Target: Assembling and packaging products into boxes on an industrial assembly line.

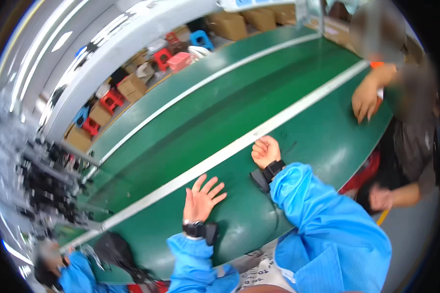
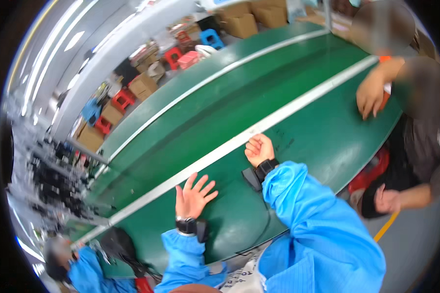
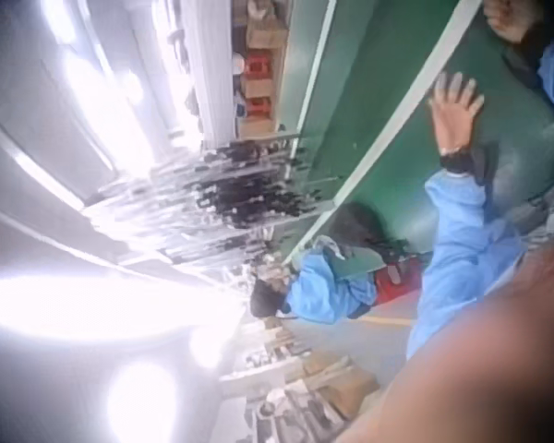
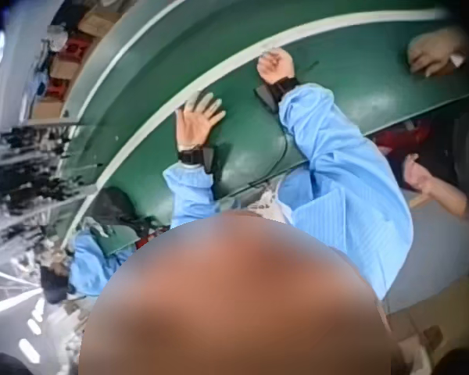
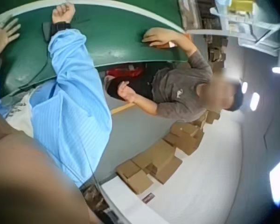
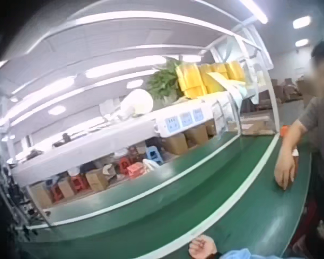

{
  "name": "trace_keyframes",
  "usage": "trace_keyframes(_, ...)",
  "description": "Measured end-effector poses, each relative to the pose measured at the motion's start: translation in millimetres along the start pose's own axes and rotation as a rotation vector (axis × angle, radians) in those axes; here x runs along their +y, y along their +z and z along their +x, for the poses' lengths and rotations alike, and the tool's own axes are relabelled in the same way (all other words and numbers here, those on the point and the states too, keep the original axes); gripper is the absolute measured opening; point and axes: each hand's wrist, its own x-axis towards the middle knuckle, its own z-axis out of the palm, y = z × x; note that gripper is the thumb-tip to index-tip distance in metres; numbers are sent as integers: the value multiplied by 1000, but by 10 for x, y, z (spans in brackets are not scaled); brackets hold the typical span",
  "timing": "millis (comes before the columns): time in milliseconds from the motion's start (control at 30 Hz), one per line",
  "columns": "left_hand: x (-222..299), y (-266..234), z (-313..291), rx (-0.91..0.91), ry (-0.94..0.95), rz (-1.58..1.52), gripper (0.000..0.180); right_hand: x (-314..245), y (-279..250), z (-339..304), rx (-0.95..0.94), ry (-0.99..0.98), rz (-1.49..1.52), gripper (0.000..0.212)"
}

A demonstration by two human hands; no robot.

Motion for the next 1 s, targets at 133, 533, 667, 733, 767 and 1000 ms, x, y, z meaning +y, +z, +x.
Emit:
trace_keyframes(133,-253,-549,497,-18,-92,-619,42,51,1,54,-23,45,-153,26)
trace_keyframes(533,-116,-669,658,91,-61,-483,45,-300,-5,-13,205,-1184,-1374,16)
trace_keyframes(667,-66,-524,588,134,0,-345,45,-1844,205,-1290,125,-937,-16,27)
trace_keyframes(733,-70,-440,530,119,-11,-272,45,-2523,87,-2059,221,-1102,-45,28)
trace_keyframes(767,-54,-445,511,142,5,-230,46,-2831,-117,-2397,284,-1227,-41,28)
trace_keyframes(1000,-126,-482,649,98,-17,-87,50,-3533,-663,-3582,504,-1346,-54,28)
